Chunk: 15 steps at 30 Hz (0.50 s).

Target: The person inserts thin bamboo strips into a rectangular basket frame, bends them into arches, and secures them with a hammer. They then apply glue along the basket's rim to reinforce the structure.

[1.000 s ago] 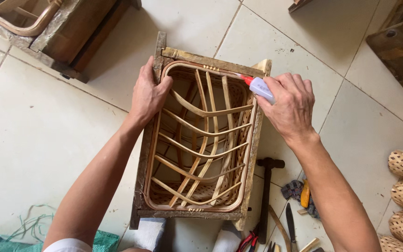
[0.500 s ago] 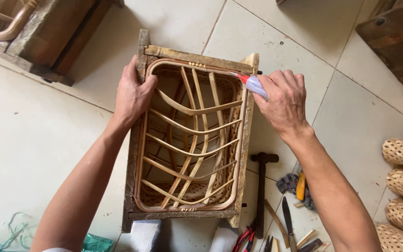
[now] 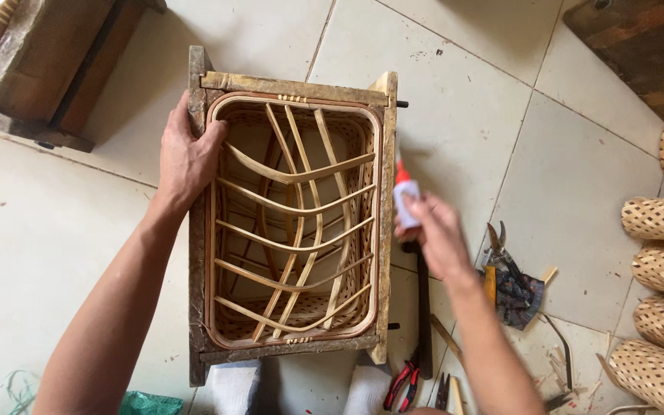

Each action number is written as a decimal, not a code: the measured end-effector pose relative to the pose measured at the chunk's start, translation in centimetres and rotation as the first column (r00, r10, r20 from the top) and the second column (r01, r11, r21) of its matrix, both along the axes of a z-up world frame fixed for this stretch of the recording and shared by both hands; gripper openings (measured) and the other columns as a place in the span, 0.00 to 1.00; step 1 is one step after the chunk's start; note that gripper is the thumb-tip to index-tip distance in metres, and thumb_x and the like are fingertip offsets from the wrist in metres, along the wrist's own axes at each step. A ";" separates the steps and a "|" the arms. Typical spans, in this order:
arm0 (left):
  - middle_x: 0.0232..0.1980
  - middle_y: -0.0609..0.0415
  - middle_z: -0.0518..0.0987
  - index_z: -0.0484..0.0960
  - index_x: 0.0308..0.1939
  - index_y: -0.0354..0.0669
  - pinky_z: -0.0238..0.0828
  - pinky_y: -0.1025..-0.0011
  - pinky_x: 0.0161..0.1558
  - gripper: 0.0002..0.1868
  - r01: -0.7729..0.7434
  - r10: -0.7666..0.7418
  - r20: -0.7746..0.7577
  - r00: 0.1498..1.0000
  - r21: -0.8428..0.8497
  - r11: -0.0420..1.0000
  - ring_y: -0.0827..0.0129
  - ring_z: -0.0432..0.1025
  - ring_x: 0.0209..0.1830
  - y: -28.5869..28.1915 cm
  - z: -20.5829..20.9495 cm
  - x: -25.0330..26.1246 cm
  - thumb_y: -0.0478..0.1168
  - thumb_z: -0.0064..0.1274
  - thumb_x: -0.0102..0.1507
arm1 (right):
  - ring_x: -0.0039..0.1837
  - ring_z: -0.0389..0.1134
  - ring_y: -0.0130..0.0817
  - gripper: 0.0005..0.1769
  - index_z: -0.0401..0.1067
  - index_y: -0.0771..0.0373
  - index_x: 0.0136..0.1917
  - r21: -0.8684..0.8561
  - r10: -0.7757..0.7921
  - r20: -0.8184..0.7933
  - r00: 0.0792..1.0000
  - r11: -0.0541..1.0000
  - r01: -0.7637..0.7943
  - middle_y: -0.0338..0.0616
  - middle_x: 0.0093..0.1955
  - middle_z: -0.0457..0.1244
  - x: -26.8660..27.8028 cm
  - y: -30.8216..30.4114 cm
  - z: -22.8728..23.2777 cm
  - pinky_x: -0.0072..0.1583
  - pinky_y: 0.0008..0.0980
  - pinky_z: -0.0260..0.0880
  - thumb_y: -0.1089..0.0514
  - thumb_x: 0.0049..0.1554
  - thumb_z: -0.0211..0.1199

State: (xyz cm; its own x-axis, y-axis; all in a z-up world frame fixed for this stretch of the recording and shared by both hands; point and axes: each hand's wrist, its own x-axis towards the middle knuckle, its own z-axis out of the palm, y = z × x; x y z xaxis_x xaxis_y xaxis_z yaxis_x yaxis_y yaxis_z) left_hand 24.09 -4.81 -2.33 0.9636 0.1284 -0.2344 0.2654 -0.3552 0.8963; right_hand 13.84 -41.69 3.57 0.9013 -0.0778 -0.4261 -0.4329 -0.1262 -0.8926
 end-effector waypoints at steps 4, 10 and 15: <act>0.50 0.48 0.81 0.74 0.66 0.38 0.77 0.64 0.53 0.24 0.062 -0.054 0.108 0.993 -0.073 0.995 0.66 0.76 0.47 0.2 0.0 -0.6 0.39 0.50 0.66 | 0.34 0.64 0.25 0.28 0.73 0.70 0.53 0.216 -0.151 -0.071 0.986 0.963 0.163 0.40 0.36 0.63 -3.6 0.9 -4.0 0.36 0.24 0.68 0.41 0.57 0.65; 0.48 0.50 0.81 0.73 0.66 0.39 0.77 0.63 0.52 0.25 0.036 -0.031 0.105 0.994 -0.046 0.998 0.65 0.77 0.45 0.0 0.2 -0.3 0.40 0.49 0.65 | 0.29 0.61 0.24 0.24 0.73 0.69 0.50 0.262 -0.221 -0.135 0.966 0.932 0.250 0.41 0.35 0.64 -1.5 0.4 -4.1 0.31 0.24 0.62 0.43 0.56 0.64; 0.49 0.48 0.78 0.75 0.64 0.37 0.77 0.60 0.51 0.24 0.043 -0.045 0.140 0.989 0.018 0.999 0.61 0.77 0.46 0.2 -0.3 -0.3 0.41 0.51 0.65 | 0.31 0.61 0.21 0.26 0.72 0.70 0.54 0.249 -0.245 -0.167 0.955 0.927 0.281 0.42 0.38 0.65 -1.0 0.7 -4.4 0.31 0.23 0.62 0.44 0.55 0.64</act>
State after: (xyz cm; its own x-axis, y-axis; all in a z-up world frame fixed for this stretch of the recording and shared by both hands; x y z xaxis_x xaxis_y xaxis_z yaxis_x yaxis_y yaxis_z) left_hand 23.81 -4.60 -2.62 0.9916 0.0875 -0.0949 0.1211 -0.3772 0.9182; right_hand 12.84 -40.95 -0.83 0.7988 -0.1715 -0.5767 -0.5330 0.2430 -0.8105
